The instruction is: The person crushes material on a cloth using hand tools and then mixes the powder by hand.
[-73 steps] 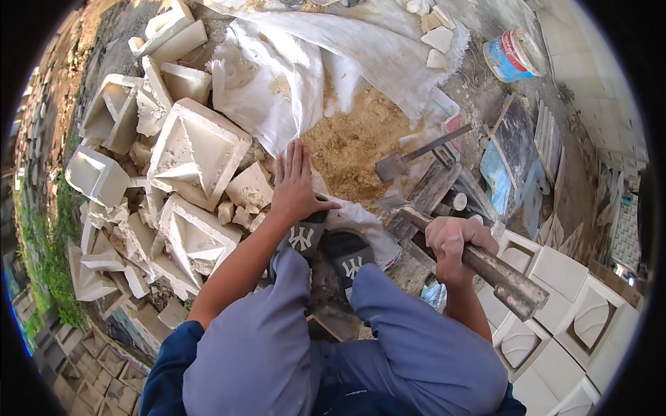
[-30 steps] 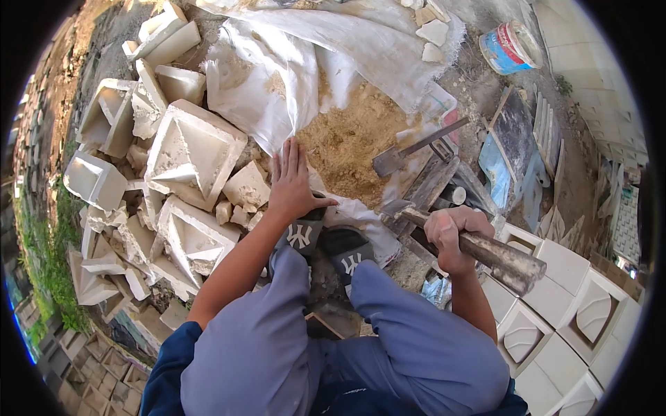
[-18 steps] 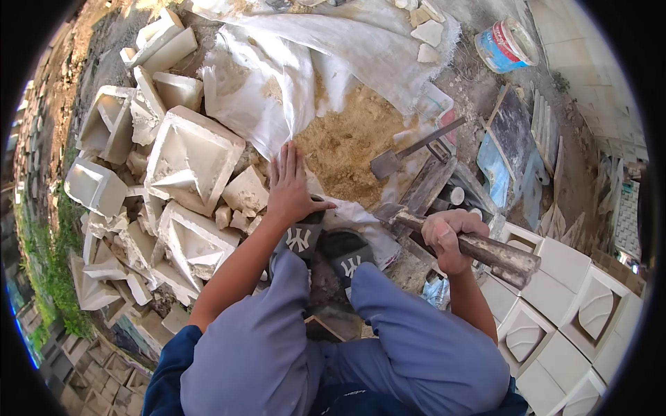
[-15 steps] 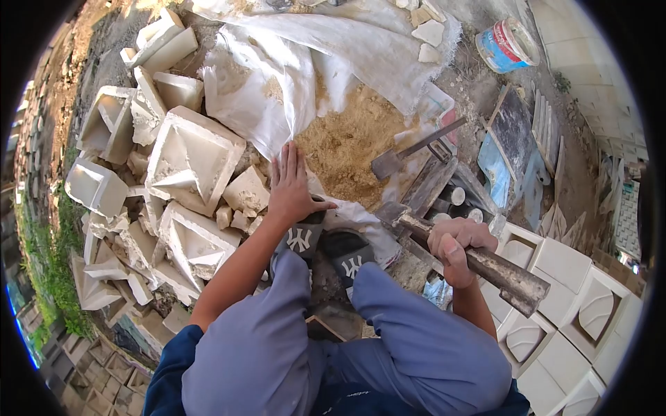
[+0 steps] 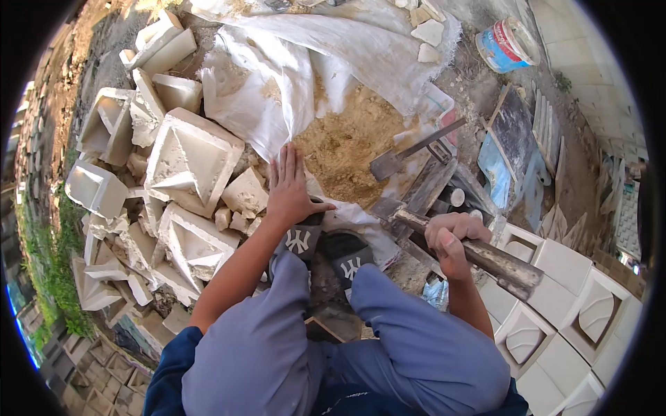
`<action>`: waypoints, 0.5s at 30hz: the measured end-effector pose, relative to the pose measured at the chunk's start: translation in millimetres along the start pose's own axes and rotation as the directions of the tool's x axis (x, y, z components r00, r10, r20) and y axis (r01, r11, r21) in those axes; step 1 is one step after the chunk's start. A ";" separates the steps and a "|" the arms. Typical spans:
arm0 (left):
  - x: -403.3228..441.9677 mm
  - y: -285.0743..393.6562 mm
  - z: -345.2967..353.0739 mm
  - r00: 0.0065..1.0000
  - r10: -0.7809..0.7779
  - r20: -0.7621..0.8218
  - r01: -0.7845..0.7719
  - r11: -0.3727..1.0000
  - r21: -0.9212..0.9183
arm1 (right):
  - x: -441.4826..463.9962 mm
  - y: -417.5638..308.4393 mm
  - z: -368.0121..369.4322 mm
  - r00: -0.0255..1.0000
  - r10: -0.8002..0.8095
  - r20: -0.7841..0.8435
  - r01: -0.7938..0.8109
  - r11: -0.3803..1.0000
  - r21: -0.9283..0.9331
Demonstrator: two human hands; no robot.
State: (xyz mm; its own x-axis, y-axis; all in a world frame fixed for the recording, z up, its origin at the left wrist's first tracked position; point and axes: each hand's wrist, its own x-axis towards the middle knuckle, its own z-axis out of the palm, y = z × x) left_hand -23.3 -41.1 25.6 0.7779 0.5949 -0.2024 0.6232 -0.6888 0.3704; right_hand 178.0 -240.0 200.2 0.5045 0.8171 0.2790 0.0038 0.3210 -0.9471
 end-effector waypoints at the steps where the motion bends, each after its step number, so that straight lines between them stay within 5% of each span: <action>1: -1.6 0.3 2.0 1.000 0.002 0.001 -0.002 1.000 -0.004 | -7.0 13.1 -5.1 1.000 0.002 0.000 -0.002 1.000 -0.005; 3: 0.1 -0.1 2.3 1.000 0.002 -0.025 -0.002 1.000 -0.012 | -11.8 35.3 -10.6 0.998 0.016 0.056 -0.002 0.972 -0.235; 5: 1.1 0.1 3.4 0.999 0.006 -0.041 -0.006 1.000 -0.001 | -10.1 28.4 -13.1 0.997 0.068 0.046 -0.059 0.981 -0.184; 7: 2.3 -0.3 2.1 0.999 0.014 -0.049 -0.013 1.000 0.019 | -6.6 22.5 -10.5 0.982 0.133 -0.136 -0.146 0.985 -0.090; 11: -3.3 -1.7 3.2 1.000 0.008 -0.015 -0.008 1.000 0.000 | 9.4 -11.8 1.2 1.000 0.025 0.017 -0.024 0.999 -0.045; 15: -0.3 0.6 0.9 1.000 0.000 -0.019 0.000 1.000 -0.008 | -4.4 37.7 -12.0 0.997 -0.006 0.073 0.017 0.989 -0.150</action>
State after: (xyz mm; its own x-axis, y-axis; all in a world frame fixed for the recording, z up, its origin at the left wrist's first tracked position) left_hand -23.2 -42.1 25.0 0.7759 0.6031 -0.1849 0.6227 -0.6855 0.3772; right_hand 186.2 -237.2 161.4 0.4400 0.8480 0.2954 0.1418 0.2592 -0.9553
